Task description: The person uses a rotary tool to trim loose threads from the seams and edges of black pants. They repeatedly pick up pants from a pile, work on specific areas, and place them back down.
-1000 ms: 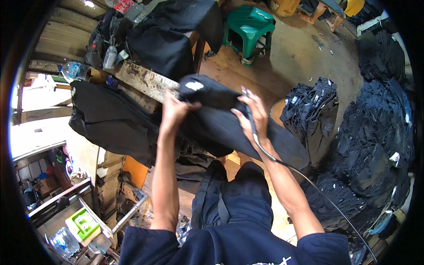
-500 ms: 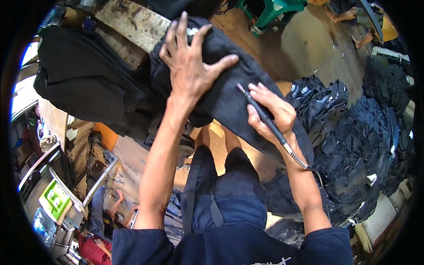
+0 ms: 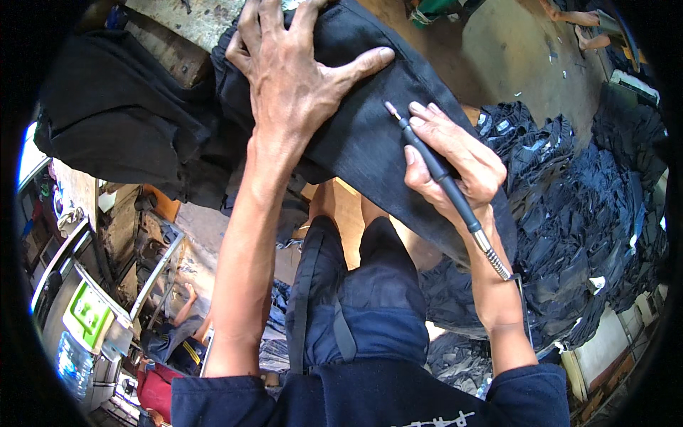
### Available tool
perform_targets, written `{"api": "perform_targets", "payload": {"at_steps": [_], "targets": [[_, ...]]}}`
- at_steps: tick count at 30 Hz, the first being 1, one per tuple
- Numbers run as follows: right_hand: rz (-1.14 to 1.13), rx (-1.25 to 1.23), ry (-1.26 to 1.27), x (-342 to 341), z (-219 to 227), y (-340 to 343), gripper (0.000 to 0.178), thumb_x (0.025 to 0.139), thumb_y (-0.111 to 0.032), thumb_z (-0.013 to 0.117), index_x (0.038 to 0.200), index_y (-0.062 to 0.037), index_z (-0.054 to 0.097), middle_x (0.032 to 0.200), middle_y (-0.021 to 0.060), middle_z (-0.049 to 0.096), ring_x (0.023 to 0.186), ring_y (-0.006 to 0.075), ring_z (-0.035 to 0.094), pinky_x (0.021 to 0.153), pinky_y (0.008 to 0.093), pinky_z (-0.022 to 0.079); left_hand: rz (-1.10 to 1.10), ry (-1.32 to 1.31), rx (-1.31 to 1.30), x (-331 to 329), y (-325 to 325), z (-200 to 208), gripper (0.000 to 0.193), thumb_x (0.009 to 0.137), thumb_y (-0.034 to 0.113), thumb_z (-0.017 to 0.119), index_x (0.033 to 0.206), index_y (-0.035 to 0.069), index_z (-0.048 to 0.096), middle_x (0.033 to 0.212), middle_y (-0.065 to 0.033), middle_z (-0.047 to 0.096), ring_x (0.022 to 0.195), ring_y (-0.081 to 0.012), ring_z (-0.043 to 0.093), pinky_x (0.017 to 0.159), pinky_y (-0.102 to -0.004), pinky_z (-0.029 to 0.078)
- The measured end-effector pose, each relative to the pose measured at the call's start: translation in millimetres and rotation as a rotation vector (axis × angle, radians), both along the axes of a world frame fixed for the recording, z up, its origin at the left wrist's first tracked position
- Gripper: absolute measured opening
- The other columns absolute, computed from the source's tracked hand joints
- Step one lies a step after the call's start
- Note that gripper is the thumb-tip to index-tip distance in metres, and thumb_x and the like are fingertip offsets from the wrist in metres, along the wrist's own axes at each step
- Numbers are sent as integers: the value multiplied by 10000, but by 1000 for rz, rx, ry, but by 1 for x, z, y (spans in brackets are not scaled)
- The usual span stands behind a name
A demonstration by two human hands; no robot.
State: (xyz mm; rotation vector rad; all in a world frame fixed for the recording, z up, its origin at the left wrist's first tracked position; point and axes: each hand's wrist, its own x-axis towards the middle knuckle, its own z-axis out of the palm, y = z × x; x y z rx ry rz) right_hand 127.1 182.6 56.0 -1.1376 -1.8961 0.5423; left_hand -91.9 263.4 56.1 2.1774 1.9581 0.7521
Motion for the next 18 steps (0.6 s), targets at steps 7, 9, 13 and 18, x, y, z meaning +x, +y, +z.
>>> {"api": "perform_targets", "payload": {"at_steps": [7, 9, 13, 18], "targets": [[15, -31, 5, 4, 2, -8, 326, 787, 55, 805, 1109, 107, 793, 1095, 276, 821, 1115, 401, 818, 1075, 508, 630, -8, 2, 29, 1, 0, 0, 855, 733, 610, 966, 1399, 142, 705, 1714, -198, 427, 1617, -411, 329, 1297, -627, 211], [12, -42, 4, 5, 4, -10, 319, 784, 58, 798, 1099, 111, 792, 1090, 276, 821, 1114, 403, 818, 1075, 508, 630, 20, 36, 40, 2, 2, -4, 850, 732, 599, 970, 1396, 138, 705, 1714, -201, 428, 1616, -411, 330, 1299, -624, 214], [13, -63, 0, 7, 5, -14, 302, 780, 56, 784, 1076, 116, 793, 1074, 277, 820, 1105, 405, 820, 1073, 512, 630, 22, 35, 46, 0, 0, -11, 840, 728, 575, 977, 1390, 133, 708, 1710, -205, 435, 1609, -414, 341, 1303, -623, 218], [-10, -28, 1, 10, 4, -19, 292, 776, 34, 800, 1059, 104, 801, 1033, 256, 821, 1072, 391, 830, 1050, 512, 642, 4, 51, 76, -4, 4, -16, 827, 730, 562, 976, 1386, 134, 711, 1694, -207, 456, 1599, -414, 358, 1301, -613, 228]]}}
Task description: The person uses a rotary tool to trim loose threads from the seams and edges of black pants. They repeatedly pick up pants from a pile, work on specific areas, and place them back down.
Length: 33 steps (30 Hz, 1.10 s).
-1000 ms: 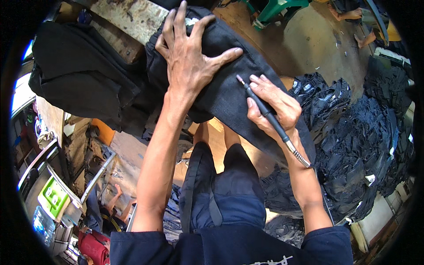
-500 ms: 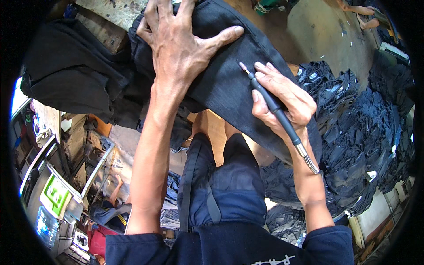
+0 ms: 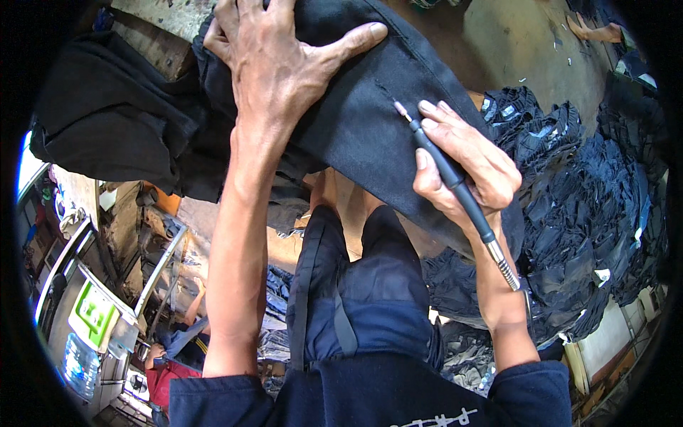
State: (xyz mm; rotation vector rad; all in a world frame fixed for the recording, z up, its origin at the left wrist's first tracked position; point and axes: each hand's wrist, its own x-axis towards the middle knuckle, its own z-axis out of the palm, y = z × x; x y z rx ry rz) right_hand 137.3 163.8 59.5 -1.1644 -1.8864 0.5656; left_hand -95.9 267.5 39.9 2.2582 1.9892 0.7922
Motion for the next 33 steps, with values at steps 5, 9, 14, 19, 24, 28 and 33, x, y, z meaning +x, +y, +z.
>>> {"api": "perform_targets", "payload": {"at_steps": [5, 9, 14, 19, 24, 28, 33], "targets": [[-23, -3, -18, 0, 1, 0, 295, 780, 40, 786, 1068, 104, 800, 1039, 270, 823, 1086, 399, 827, 1071, 535, 625, 13, -18, -35, 5, -4, 7, 834, 728, 569, 974, 1386, 132, 708, 1686, -205, 463, 1594, -409, 365, 1298, -610, 232], [-39, 26, -12, -1, -1, 3, 307, 757, 9, 837, 1055, 77, 817, 977, 217, 825, 1058, 373, 836, 1040, 509, 647, -10, -25, -33, 5, -4, 12, 843, 724, 579, 972, 1385, 131, 706, 1682, -201, 466, 1592, -405, 369, 1299, -611, 225], [-65, -2, -17, -2, 2, 1, 268, 794, 64, 779, 1059, 101, 800, 1037, 258, 825, 1101, 402, 823, 1080, 533, 621, 26, 55, -81, 2, -2, 7, 830, 728, 567, 974, 1383, 132, 706, 1666, -199, 486, 1583, -405, 379, 1300, -613, 220], [-105, -13, -29, -3, 1, 1, 280, 812, 61, 782, 1090, 93, 799, 1060, 251, 827, 1113, 404, 818, 1082, 521, 621, -21, -37, -76, 0, 2, 7, 752, 750, 608, 951, 1325, 170, 745, 1597, -157, 553, 1540, -378, 420, 1263, -600, 258], [-267, -160, 45, 21, -1, -23, 237, 1003, -61, 761, 1213, 40, 800, 1166, 202, 829, 1106, 323, 809, 1025, 434, 622, -120, -80, 154, 0, 9, -3, 440, 819, 589, 891, 925, 178, 774, 1091, 33, 718, 1265, -272, 583, 1052, -550, 312], [-508, -256, 122, 55, 18, -62, 366, 1110, -313, 713, 1211, 33, 775, 1235, 200, 810, 1176, 315, 764, 1078, 424, 560, -456, 52, 219, -9, 31, -12, 194, 936, 305, 802, 1014, 146, 725, 927, -42, 720, 1018, -228, 705, 964, -414, 506], [-593, -303, -63, 41, 31, -76, 460, 863, -117, 966, 1256, -25, 743, 1250, 154, 789, 1190, 287, 747, 1099, 413, 556, -665, 33, -3, -46, 105, 36, 103, 1005, 52, 684, 1094, 102, 669, 916, -100, 724, 899, -339, 727, 859, -462, 597]]}}
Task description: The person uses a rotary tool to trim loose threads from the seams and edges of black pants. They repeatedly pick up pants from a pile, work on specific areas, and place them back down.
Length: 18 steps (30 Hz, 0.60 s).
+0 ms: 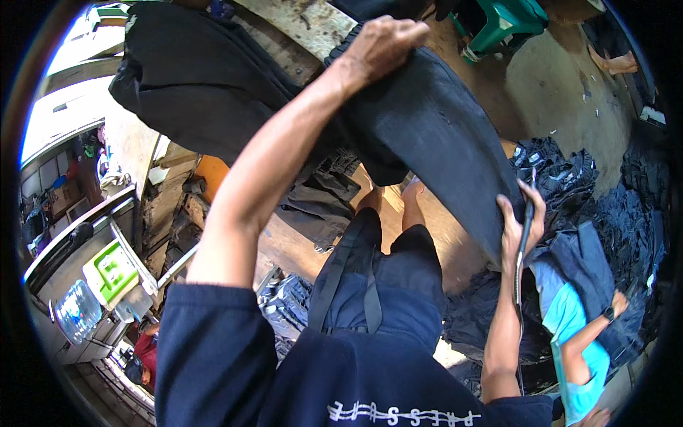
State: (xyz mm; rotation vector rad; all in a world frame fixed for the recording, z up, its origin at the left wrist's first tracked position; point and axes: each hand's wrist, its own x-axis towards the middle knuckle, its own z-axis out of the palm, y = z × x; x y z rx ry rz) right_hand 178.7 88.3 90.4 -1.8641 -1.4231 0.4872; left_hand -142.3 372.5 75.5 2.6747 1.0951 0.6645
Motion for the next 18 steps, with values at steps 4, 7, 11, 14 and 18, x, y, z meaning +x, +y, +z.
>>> {"api": "perform_targets", "payload": {"at_steps": [4, 7, 11, 14, 18], "targets": [[-47, 8, 110, -11, -22, 22, 377, 909, -92, 923, 1237, -56, 740, 1137, 141, 800, 1029, 242, 767, 966, 379, 591, 306, -216, 144, -10, -16, 46, 354, 958, 321, 819, 1191, 90, 685, 985, -148, 744, 943, -354, 711, 872, -480, 566], [-121, 22, 163, 9, -22, 2, 408, 872, -20, 932, 1224, -42, 729, 1112, 121, 803, 1035, 224, 755, 985, 366, 581, 328, 70, 52, -4, -77, 31, 886, 705, 747, 881, 1317, 133, 695, 1326, -104, 652, 1368, -347, 519, 1143, -563, 370], [-186, 10, 180, 32, -11, -37, 369, 886, -16, 927, 1199, -40, 732, 1072, 72, 782, 1018, 193, 728, 1015, 349, 565, 458, -202, -1, 21, -114, -33, 334, 878, 407, 869, 1049, 141, 763, 1162, -51, 699, 1213, -293, 595, 1085, -504, 397], [-225, -77, 116, 19, -12, -17, 305, 918, -44, 911, 1176, -48, 748, 1070, 70, 786, 1009, 176, 727, 989, 338, 573, 399, -199, 174, 17, -88, -42, 219, 925, 315, 839, 966, 122, 745, 1112, -53, 699, 1146, -286, 604, 1036, -480, 399], [-15, 61, 157, -37, -24, 67, 210, 961, -113, 875, 1145, -65, 785, 1036, 80, 808, 987, 155, 739, 942, 319, 568, 581, 16, 107, -25, -13, 6, 258, 948, 323, 785, 1043, 86, 741, 1146, -123, 685, 1196, -337, 592, 1033, -517, 424]]}}
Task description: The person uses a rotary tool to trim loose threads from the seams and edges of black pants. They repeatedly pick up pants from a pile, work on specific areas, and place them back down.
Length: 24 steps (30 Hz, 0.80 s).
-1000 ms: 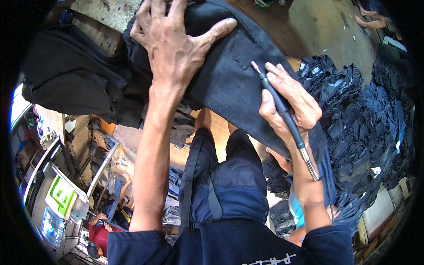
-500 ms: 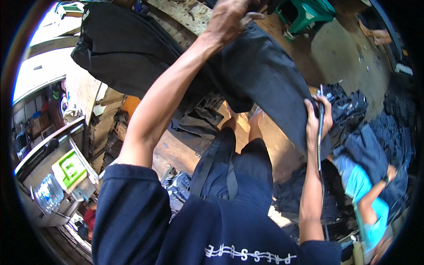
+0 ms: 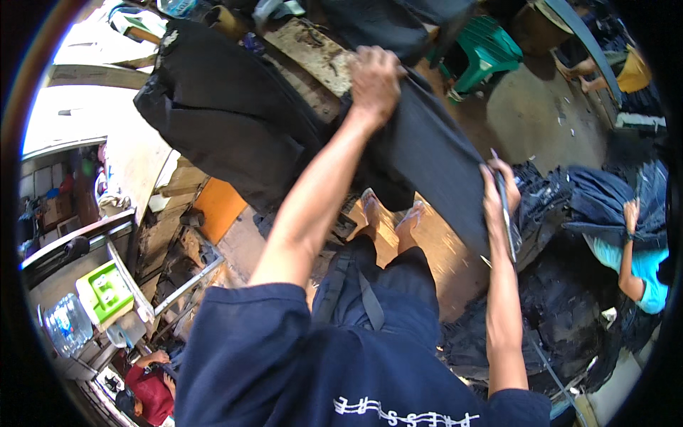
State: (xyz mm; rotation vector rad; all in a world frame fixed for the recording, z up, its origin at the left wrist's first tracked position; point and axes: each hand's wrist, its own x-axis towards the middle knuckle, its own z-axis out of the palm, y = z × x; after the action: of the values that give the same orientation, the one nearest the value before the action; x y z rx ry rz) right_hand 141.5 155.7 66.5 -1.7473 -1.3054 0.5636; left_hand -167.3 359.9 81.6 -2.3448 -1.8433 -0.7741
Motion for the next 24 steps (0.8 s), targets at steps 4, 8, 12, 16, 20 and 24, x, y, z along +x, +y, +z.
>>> {"api": "perform_targets", "payload": {"at_steps": [4, 8, 12, 16, 20, 24], "targets": [[51, 89, -49, -32, -12, 60, 223, 953, -168, 852, 1121, -56, 758, 956, 174, 773, 881, 281, 771, 837, 379, 581, 123, -147, 228, 10, 5, 27, 289, 927, 239, 781, 1195, 134, 753, 1321, -132, 661, 1313, -368, 557, 1092, -548, 404], [83, 82, -57, 9, 1, 13, 389, 884, -204, 944, 1195, -79, 748, 998, 104, 791, 938, 191, 755, 885, 348, 594, -492, -644, -180, 72, -121, 14, 552, 978, 449, 769, 1458, 193, 676, 1619, -166, 567, 1574, -376, 437, 1296, -622, 268], [105, -145, -124, 65, 28, -65, 537, 785, -226, 1008, 1221, -60, 744, 1129, 136, 791, 1060, 277, 774, 982, 394, 601, -426, -22, -250, 85, -166, -17, 833, 940, 766, 680, 1597, 257, 616, 1775, -112, 424, 1662, -317, 347, 1368, -597, 175], [67, -145, -61, 70, 21, -71, 494, 820, -216, 990, 1226, -66, 752, 1100, 130, 776, 983, 260, 760, 915, 384, 606, -364, 59, -135, 49, -102, -53, 826, 948, 725, 716, 1637, 292, 579, 1761, -91, 456, 1614, -337, 423, 1321, -567, 314], [165, 121, -44, 52, -1, -40, 393, 864, -104, 920, 1214, -60, 746, 1077, 142, 770, 968, 266, 766, 871, 385, 595, -414, 36, -190, 41, -71, -34, 668, 1001, 597, 738, 1573, 262, 651, 1695, -79, 545, 1570, -319, 475, 1310, -481, 361], [140, 55, 91, 49, -2, -35, 386, 847, -57, 908, 1196, -59, 742, 1078, 140, 779, 1002, 272, 777, 899, 384, 600, -67, -90, 99, 97, -163, 23, 514, 978, 157, 809, 1479, 150, 691, 1556, -85, 654, 1477, -325, 565, 1271, -487, 386]]}}
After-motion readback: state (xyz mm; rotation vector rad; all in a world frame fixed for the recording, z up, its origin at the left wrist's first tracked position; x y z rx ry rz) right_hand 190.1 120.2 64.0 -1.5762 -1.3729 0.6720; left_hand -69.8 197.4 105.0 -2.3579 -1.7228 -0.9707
